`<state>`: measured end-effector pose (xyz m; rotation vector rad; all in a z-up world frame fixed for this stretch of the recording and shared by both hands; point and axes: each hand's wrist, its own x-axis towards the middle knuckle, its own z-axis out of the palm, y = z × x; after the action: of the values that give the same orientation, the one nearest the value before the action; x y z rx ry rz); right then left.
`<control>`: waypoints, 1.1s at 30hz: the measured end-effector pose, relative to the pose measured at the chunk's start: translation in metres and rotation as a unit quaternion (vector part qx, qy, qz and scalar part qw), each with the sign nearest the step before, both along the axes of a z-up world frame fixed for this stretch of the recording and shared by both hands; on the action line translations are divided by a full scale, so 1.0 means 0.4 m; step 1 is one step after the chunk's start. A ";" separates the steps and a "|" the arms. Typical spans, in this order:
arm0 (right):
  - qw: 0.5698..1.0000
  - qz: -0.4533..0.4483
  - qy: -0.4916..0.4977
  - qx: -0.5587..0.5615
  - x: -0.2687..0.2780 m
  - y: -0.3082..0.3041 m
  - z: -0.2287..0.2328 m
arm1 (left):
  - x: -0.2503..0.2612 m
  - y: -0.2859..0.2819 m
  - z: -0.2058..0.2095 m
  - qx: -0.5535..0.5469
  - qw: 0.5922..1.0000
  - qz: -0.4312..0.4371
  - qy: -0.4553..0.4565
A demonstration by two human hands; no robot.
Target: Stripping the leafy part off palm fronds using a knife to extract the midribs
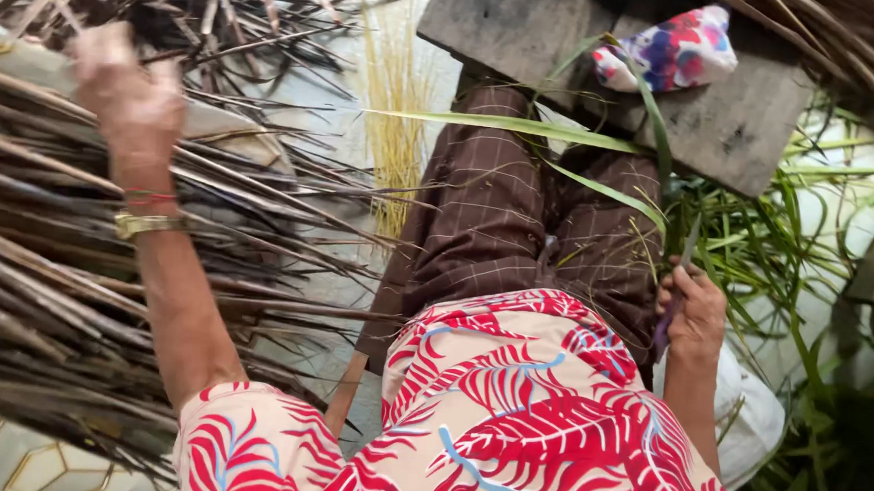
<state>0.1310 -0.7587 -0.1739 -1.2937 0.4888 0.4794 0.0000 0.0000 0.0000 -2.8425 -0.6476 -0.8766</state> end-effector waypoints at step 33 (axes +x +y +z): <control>0.976 0.021 -0.162 -0.143 -0.083 0.179 0.108 | 0.573 -0.943 -0.496 -0.090 0.891 -0.358 0.266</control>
<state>0.0980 -0.6873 -0.1306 -1.6284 0.2612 0.2290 0.2292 -0.3770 -0.1986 -3.2867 0.4377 -0.0203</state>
